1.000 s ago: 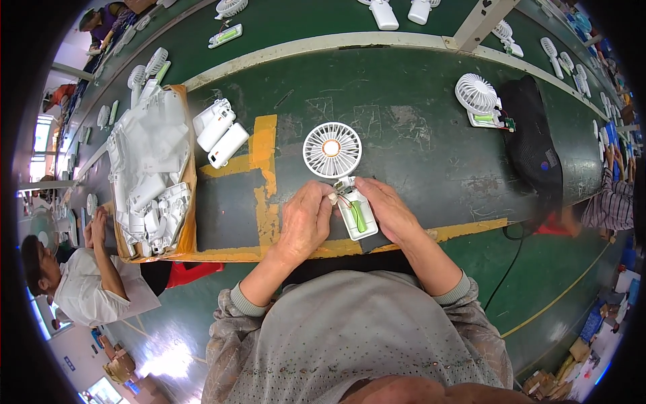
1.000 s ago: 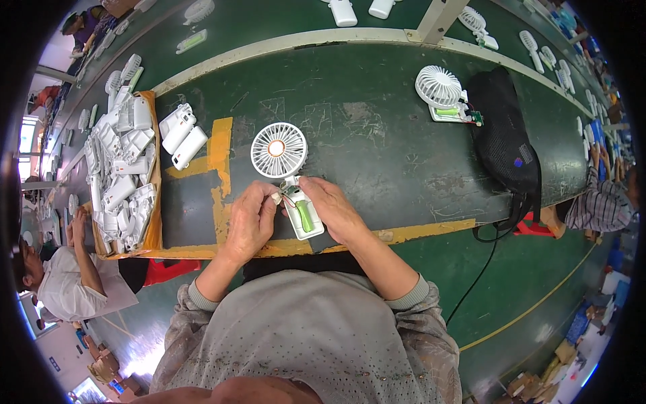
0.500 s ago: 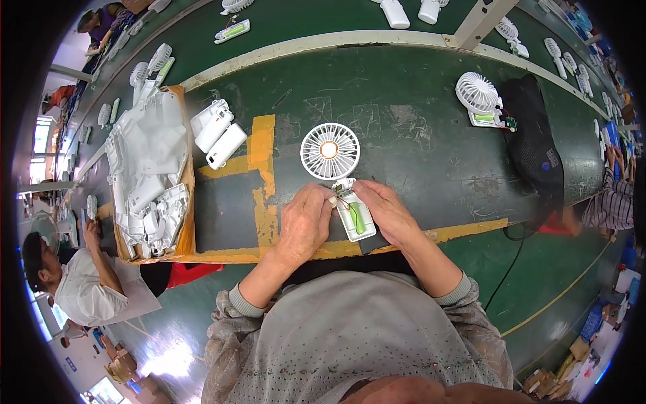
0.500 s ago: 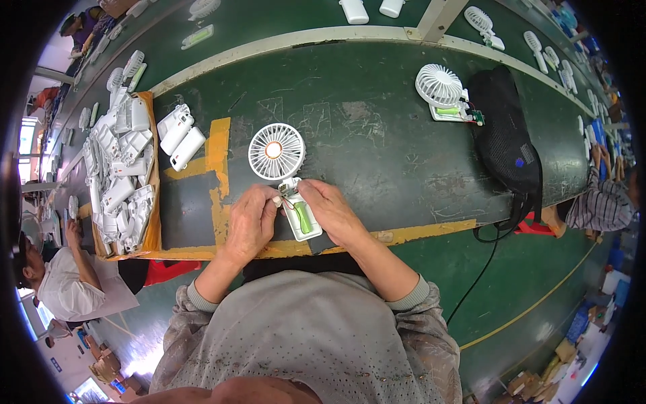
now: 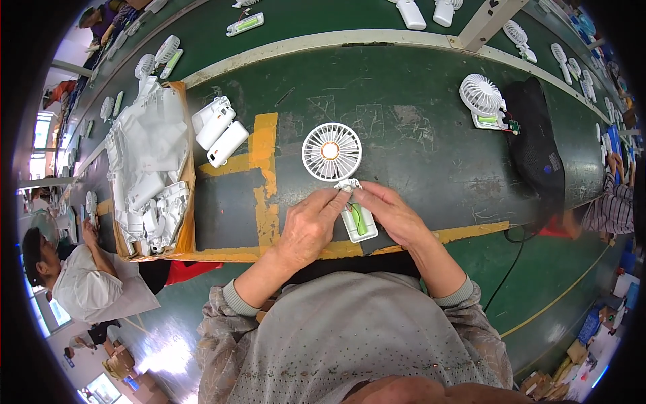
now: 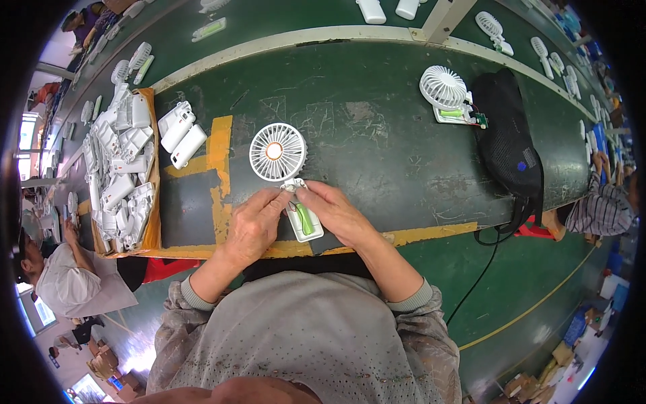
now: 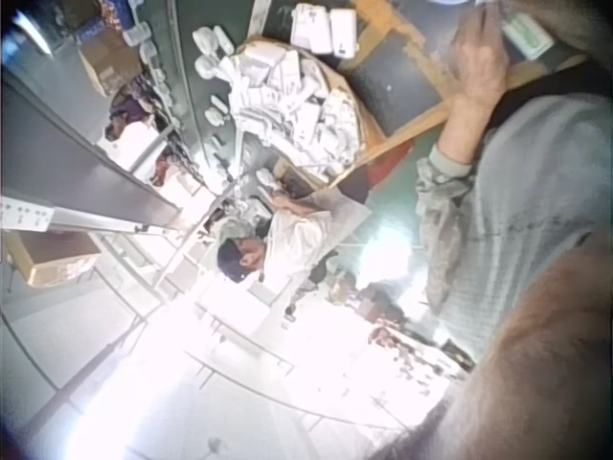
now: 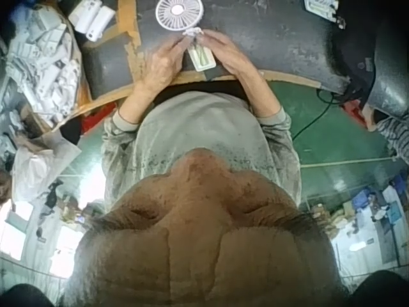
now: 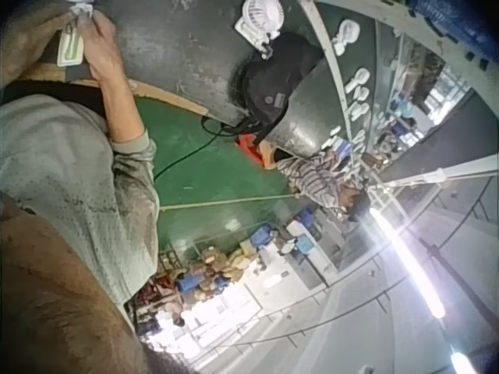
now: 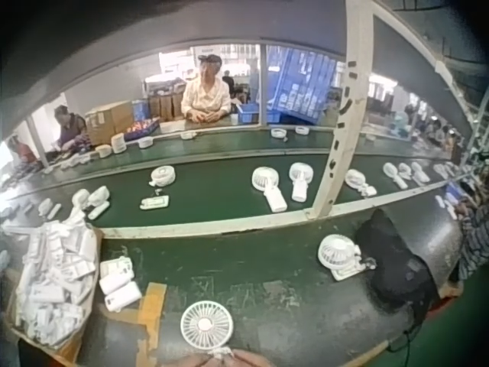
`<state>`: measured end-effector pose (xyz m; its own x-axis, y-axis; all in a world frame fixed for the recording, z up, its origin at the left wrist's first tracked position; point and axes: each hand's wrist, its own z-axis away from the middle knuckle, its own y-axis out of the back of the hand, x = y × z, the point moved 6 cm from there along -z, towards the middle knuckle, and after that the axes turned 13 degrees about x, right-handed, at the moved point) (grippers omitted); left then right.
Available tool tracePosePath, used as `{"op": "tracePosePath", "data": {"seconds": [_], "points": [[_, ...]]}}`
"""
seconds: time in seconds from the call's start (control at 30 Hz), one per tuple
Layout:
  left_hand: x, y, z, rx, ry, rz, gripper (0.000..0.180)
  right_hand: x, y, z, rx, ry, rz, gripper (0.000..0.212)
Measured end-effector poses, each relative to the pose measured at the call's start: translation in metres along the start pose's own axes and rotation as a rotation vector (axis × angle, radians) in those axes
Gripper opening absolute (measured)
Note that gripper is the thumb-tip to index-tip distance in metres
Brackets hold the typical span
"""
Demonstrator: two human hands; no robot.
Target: The person assembles handheld fans on a production line by fitting the internal components into the handle casing, attaching the outer cover by hand, testing the fan using the power button, and placing the assembled fan onto the conveyor belt.
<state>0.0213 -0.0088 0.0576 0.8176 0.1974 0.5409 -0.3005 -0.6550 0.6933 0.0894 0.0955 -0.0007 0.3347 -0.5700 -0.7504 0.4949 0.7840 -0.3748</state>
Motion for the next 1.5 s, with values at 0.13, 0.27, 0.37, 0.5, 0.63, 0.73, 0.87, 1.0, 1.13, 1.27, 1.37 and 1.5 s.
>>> {"op": "tracePosePath", "data": {"seconds": [0.13,0.27,0.37,0.5,0.63,0.73,0.87,1.0,1.13,1.27,1.37,1.5], "points": [[0.004,0.0,-0.002,-0.047,-0.012,-0.014,0.033,0.001,-0.003,0.001,-0.067,0.087,0.008,0.024],[0.008,0.0,-0.004,-0.093,-0.029,-0.047,0.035,0.006,-0.002,-0.001,-0.055,0.125,0.049,0.026],[0.009,-0.002,-0.004,-0.131,-0.03,-0.057,0.036,0.007,-0.003,-0.001,-0.06,0.112,0.074,0.028],[0.01,-0.002,-0.007,-0.174,-0.045,-0.045,0.036,0.01,-0.002,0.001,-0.019,0.102,0.22,0.03],[0.01,-0.003,-0.012,-0.204,-0.027,-0.037,0.038,0.011,-0.002,-0.001,0.038,0.152,0.098,0.029],[0.009,-0.003,-0.012,-0.204,-0.034,-0.059,0.038,0.013,-0.002,-0.002,0.02,0.112,0.067,0.027],[0.009,0.0,-0.018,-0.269,0.009,-0.02,0.03,0.011,-0.004,-0.003,0.017,0.117,0.071,0.026],[0.002,0.001,-0.026,-0.364,0.074,0.011,0.018,0.009,-0.003,-0.002,0.035,0.116,0.079,0.026],[-0.001,-0.005,-0.035,-0.343,0.035,-0.021,0.011,0.011,-0.002,-0.002,0.028,0.101,0.103,0.027],[0.002,-0.008,-0.036,-0.281,0.025,-0.017,0.008,0.011,-0.003,-0.001,0.034,0.104,0.079,0.027],[0.006,-0.01,-0.038,-0.28,0.006,-0.034,0.009,0.012,-0.003,-0.001,0.058,0.121,0.052,0.026],[0.006,-0.012,-0.04,-0.288,-0.026,0.014,0.012,0.012,-0.002,0.001,0.094,0.143,0.113,0.026]]}}
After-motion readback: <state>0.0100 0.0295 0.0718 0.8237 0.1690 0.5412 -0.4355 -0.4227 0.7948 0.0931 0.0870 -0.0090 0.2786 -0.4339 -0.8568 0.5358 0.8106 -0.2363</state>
